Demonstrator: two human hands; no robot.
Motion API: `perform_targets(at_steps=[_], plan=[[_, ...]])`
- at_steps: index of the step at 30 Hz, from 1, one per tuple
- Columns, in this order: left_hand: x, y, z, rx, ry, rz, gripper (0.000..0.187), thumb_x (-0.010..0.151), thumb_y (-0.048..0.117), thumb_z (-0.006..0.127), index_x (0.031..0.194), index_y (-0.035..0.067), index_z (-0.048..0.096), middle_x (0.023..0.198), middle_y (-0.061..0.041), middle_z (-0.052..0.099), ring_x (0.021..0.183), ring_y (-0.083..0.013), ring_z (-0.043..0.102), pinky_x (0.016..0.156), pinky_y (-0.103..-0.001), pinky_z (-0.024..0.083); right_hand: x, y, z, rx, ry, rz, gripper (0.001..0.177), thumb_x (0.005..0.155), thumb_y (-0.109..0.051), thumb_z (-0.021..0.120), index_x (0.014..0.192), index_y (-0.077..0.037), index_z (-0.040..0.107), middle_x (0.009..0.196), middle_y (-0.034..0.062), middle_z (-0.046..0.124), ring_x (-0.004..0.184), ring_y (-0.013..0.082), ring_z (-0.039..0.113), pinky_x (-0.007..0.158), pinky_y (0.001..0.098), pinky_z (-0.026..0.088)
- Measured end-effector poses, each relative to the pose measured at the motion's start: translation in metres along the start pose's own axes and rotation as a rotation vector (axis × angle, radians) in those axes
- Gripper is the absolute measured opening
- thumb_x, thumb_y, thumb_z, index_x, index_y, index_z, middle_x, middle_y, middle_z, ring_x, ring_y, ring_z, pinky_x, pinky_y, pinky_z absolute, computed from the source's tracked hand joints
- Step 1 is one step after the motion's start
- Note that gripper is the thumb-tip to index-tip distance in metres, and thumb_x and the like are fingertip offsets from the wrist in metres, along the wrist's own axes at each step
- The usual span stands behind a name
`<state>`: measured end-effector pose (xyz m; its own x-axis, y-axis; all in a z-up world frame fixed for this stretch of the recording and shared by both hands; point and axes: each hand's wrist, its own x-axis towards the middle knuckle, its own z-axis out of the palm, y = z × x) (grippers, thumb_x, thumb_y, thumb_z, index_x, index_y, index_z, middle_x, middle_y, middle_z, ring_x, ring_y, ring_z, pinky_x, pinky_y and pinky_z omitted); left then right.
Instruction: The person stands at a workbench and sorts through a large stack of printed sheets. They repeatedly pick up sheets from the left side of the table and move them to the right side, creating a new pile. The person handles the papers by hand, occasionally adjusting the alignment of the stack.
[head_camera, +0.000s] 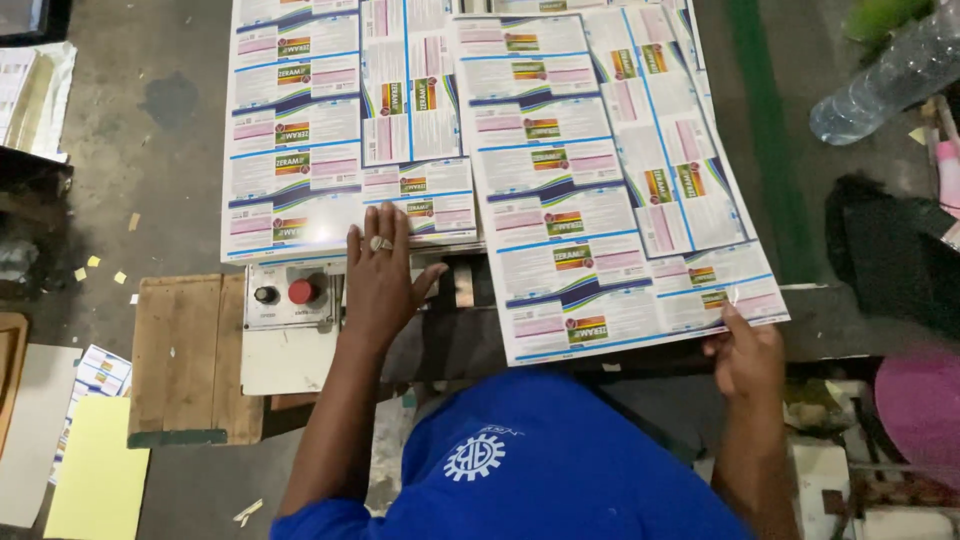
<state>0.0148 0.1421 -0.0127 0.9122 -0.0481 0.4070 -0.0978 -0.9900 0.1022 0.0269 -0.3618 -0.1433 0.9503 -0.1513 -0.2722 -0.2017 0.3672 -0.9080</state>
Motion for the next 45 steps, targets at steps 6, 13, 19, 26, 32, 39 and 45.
perform_targets(at_steps=[6, 13, 19, 26, 32, 39, 45], plan=[[-0.007, -0.02, 0.002, 0.065, -0.093, 0.054, 0.045, 0.099, 0.024, 0.062, 0.137, -0.001, 0.059, 0.144, -0.022, 0.06, 0.134, -0.0387, 0.056, 0.107, -0.051, 0.045, -0.011, 0.008, -0.04, -0.15, 0.128, -0.037, 0.02, 0.106, -0.011, 0.063, 0.124, -0.004, 0.062, 0.102, 0.0044, 0.07, 0.073, 0.0133, 0.063, 0.052, 0.0285, 0.045], [0.021, -0.015, -0.051, -0.055, 0.095, 0.053, 0.008, 0.101, 0.007, 0.063, 0.108, 0.004, 0.066, 0.106, -0.012, 0.076, 0.085, -0.034, 0.072, 0.078, -0.044, 0.056, -0.018, 0.024, -0.063, -0.205, 0.158, -0.01, 0.021, 0.106, -0.013, 0.065, 0.124, -0.003, 0.063, 0.102, 0.0056, 0.07, 0.073, 0.013, 0.062, 0.053, 0.0285, 0.046], [0.013, 0.016, -0.065, -0.142, 0.183, 0.117, 0.012, 0.098, 0.005, 0.068, 0.11, 0.003, 0.068, 0.108, -0.015, 0.075, 0.085, -0.0316, 0.073, 0.072, -0.041, 0.058, 0.003, 0.034, -0.052, -0.302, 0.113, -0.008, 0.02, 0.105, -0.014, 0.064, 0.122, -0.003, 0.064, 0.099, 0.0055, 0.07, 0.07, 0.0132, 0.062, 0.052, 0.0289, 0.047], [0.006, 0.02, -0.055, -0.169, 0.209, 0.059, 0.013, 0.099, 0.007, 0.07, 0.111, 0.005, 0.069, 0.106, -0.013, 0.076, 0.086, -0.032, 0.074, 0.072, -0.041, 0.058, 0.064, 0.019, -0.004, -0.27, 0.111, -0.064, 0.026, 0.102, -0.016, 0.065, 0.124, -0.005, 0.062, 0.099, 0.0033, 0.07, 0.07, 0.0124, 0.064, 0.051, 0.0288, 0.048], [-0.01, 0.022, -0.061, -0.239, 0.242, 0.02, 0.014, 0.098, 0.007, 0.071, 0.112, 0.004, 0.071, 0.106, -0.014, 0.076, 0.081, -0.0313, 0.073, 0.069, -0.04, 0.058, 0.048, 0.01, 0.019, -0.267, 0.052, 0.083, 0.039, 0.105, -0.023, 0.06, 0.139, -0.005, 0.053, 0.102, 0.0061, 0.072, 0.078, 0.0163, 0.072, 0.052, 0.0261, 0.046], [-0.007, 0.077, -0.021, -0.468, 0.152, 0.251, 0.019, 0.093, 0.01, 0.073, 0.111, 0.005, 0.071, 0.109, -0.013, 0.075, 0.085, -0.029, 0.074, 0.071, -0.039, 0.059, -0.004, 0.029, 0.071, -0.327, -0.187, 0.163, 0.054, 0.104, -0.022, 0.056, 0.154, -0.003, 0.047, 0.115, 0.0154, 0.075, 0.085, 0.0195, 0.071, 0.056, 0.0263, 0.048], [-0.004, 0.145, 0.002, -0.569, -0.039, 0.488, 0.027, 0.093, 0.02, 0.072, 0.109, -0.001, 0.069, 0.114, -0.017, 0.072, 0.107, -0.0347, 0.071, 0.089, -0.044, 0.056, -0.029, 0.034, 0.126, -0.122, -0.664, 0.001, 0.048, 0.102, -0.019, 0.058, 0.146, -0.002, 0.05, 0.13, 0.0089, 0.068, 0.108, 0.016, 0.07, 0.078, 0.0259, 0.054]])
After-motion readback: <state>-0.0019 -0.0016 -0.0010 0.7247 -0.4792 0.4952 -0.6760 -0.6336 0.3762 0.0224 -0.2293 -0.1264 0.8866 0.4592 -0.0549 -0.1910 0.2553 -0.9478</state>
